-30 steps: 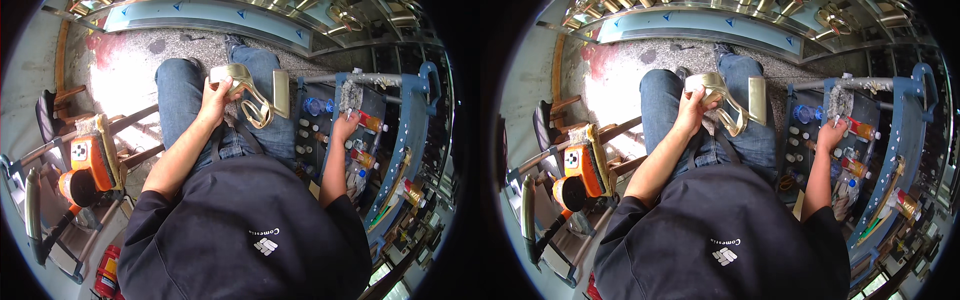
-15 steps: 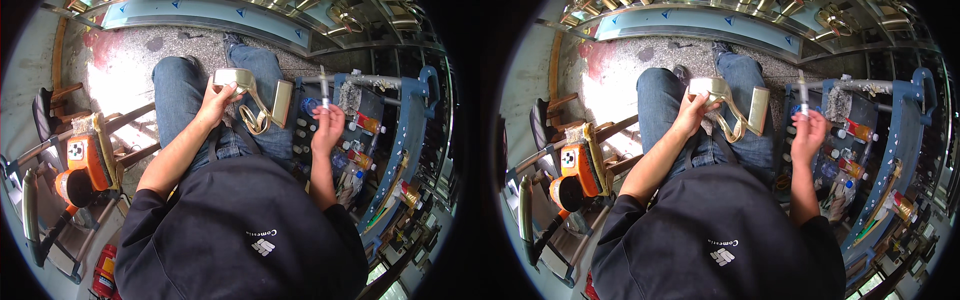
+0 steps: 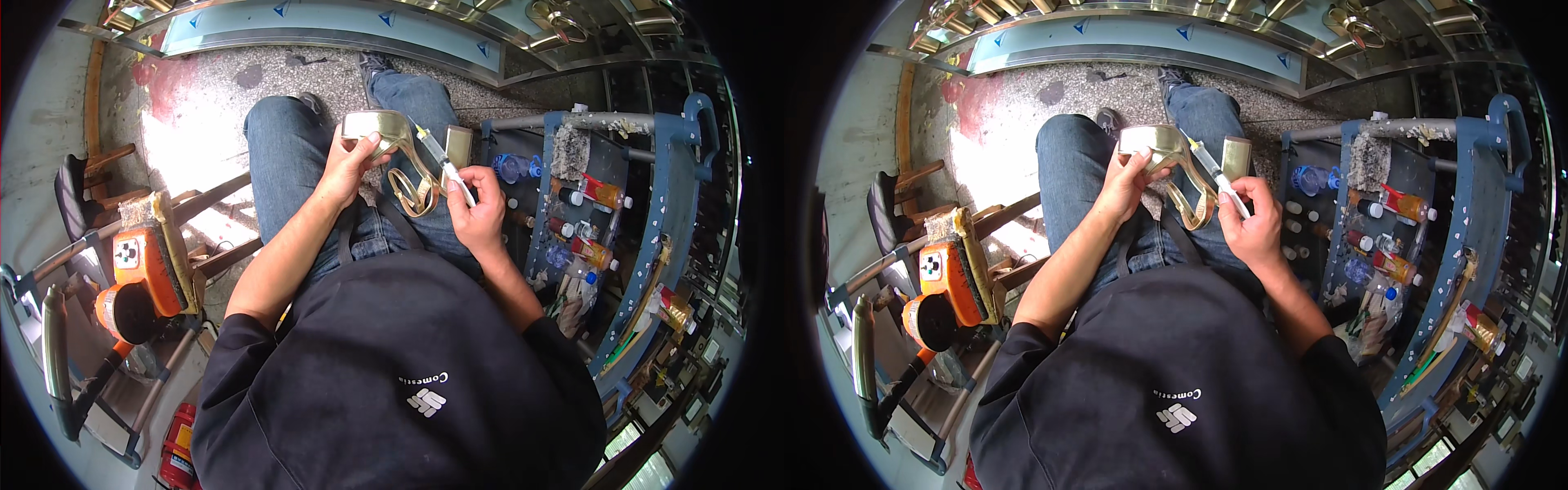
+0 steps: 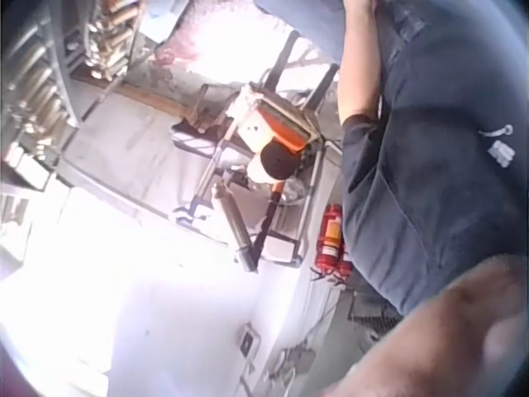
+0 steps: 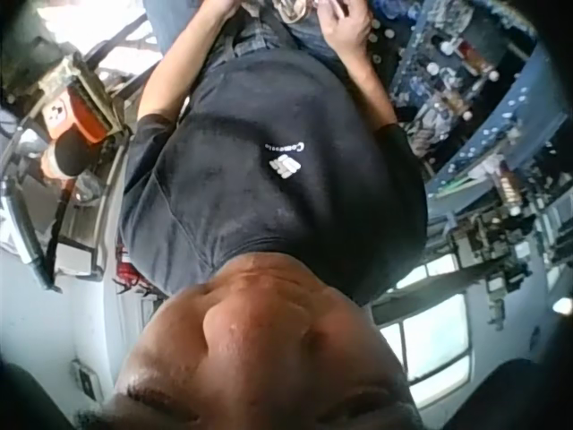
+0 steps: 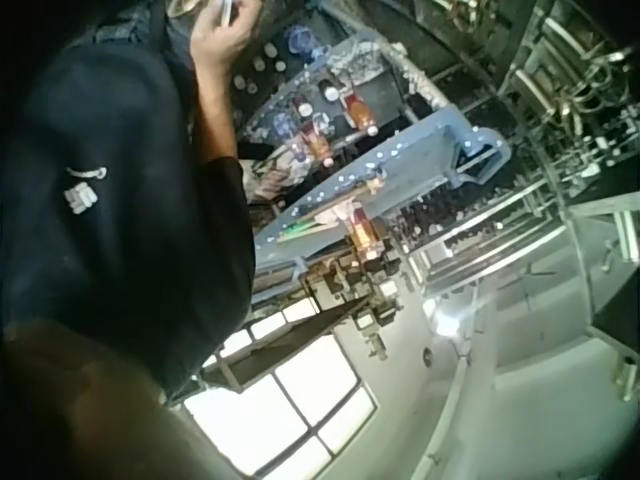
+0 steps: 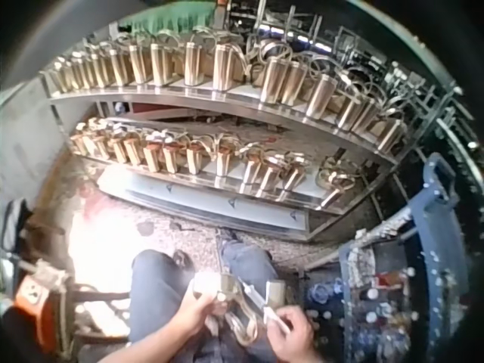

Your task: Inspecting and applying components to gold-colored high-heeled shoe heels.

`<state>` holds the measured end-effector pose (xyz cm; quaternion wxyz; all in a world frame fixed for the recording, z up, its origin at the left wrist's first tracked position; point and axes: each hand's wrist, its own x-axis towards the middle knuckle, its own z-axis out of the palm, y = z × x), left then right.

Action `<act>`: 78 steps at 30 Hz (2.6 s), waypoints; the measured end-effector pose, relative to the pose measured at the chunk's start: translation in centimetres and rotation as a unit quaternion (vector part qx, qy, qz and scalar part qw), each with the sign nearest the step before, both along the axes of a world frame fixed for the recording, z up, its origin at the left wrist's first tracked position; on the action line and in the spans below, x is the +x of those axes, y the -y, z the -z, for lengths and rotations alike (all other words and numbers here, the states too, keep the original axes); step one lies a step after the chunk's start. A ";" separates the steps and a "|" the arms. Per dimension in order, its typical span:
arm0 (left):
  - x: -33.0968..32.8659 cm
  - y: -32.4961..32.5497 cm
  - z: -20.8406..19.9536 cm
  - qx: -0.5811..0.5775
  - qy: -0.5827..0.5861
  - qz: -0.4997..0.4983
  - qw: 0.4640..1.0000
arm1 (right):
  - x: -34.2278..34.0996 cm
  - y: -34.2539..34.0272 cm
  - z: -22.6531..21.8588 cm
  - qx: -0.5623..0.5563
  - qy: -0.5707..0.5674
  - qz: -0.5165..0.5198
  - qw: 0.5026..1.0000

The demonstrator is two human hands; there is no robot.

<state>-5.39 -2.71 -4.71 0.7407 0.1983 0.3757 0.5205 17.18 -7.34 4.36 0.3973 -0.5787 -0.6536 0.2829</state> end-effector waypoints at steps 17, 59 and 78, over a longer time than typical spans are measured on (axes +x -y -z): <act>-0.6 -0.1 -0.2 0.000 -0.015 0.009 1.000 | -0.5 -0.5 0.1 0.025 0.060 -0.015 0.998; 0.4 0.0 0.3 -0.004 -0.014 0.012 1.000 | -0.3 3.4 -3.2 -0.056 0.116 0.032 0.991; -0.9 -0.1 -0.6 0.018 0.083 -0.004 0.996 | 19.3 0.5 6.2 -0.079 -0.107 0.488 0.863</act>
